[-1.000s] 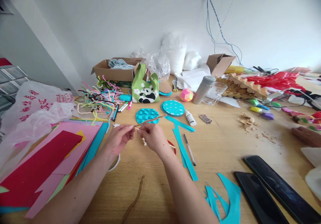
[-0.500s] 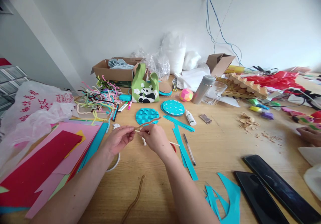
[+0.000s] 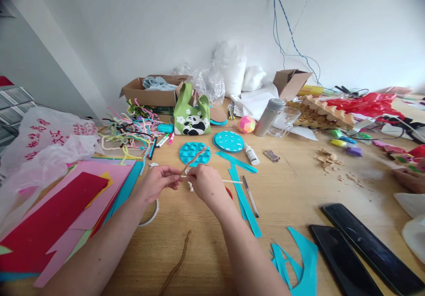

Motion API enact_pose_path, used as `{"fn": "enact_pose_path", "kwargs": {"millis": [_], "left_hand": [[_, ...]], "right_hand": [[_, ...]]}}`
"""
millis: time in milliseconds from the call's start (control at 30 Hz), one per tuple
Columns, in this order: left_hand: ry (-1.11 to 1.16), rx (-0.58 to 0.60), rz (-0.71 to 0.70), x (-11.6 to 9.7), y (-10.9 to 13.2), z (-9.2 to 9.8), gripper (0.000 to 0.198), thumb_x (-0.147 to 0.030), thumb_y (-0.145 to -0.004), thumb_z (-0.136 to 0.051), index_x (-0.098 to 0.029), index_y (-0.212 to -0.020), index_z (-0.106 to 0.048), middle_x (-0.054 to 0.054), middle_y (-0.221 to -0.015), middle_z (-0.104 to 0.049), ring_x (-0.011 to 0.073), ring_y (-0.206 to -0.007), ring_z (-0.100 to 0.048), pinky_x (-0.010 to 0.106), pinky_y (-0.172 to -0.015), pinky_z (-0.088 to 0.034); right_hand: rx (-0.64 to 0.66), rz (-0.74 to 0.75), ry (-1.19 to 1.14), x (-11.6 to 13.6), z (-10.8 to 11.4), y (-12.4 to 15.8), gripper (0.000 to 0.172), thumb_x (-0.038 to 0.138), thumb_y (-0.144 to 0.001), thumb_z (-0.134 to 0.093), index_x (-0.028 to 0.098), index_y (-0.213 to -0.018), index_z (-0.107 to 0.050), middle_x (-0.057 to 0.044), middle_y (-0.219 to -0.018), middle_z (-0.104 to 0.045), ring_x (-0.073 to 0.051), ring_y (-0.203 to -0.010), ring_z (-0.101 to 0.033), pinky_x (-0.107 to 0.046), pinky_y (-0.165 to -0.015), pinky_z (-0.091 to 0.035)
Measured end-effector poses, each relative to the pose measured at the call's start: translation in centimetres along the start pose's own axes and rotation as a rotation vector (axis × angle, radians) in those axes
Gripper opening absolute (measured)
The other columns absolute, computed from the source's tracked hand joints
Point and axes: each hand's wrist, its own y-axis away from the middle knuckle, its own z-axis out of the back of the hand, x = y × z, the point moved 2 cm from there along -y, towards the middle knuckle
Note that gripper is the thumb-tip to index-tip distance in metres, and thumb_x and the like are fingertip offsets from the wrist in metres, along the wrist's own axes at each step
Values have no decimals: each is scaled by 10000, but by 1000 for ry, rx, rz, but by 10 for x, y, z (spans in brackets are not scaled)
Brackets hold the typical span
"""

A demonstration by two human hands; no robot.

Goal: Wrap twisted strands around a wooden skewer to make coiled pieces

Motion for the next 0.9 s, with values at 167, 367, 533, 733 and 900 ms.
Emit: {"fn": "enact_pose_path", "kwargs": {"millis": [167, 367, 533, 733, 900], "left_hand": [[-89, 16, -42, 3, -2, 1, 362, -325, -556, -839, -112, -764, -634, 61, -670, -720, 128, -516, -622, 262, -531, -520], [-43, 8, -38, 4, -3, 1, 389, -342, -557, -842, -101, -795, -648, 71, -690, -728, 129, -537, -639, 257, -550, -529], [21, 27, -28, 4, -2, 0, 414, -354, -537, -851, -107, -793, -639, 73, -695, -733, 125, -543, -643, 247, -555, -528], [-19, 5, -48, 3, -3, 0, 360, -320, -564, -832, -106, -777, -636, 65, -666, -724, 127, -528, -639, 250, -546, -527], [-95, -6, -76, 1, -2, -1, 270, -267, -607, -791, -110, -764, -638, 41, -628, -699, 133, -525, -636, 253, -538, -525]], "right_hand": [[5, 20, 43, 3, 1, 1, 167, 250, -845, -584, 228, -796, -742, -54, -829, -711, -186, -771, -646, -253, -600, -332], [3, 24, 42, 1, 0, 0, 185, 224, -851, -559, 224, -773, -726, -43, -805, -695, -172, -744, -631, -247, -595, -325], [6, 23, 41, 1, 1, 0, 192, 229, -851, -551, 229, -764, -722, -40, -780, -688, -170, -725, -619, -241, -589, -321], [0, 35, 21, 2, 1, 1, 193, 203, -830, -555, 212, -725, -716, -43, -731, -687, -180, -699, -617, -252, -569, -316], [-41, 22, -227, 2, -1, -2, 173, 213, -802, -622, 194, -942, -722, -55, -869, -712, -167, -737, -623, -238, -631, -389]]}}
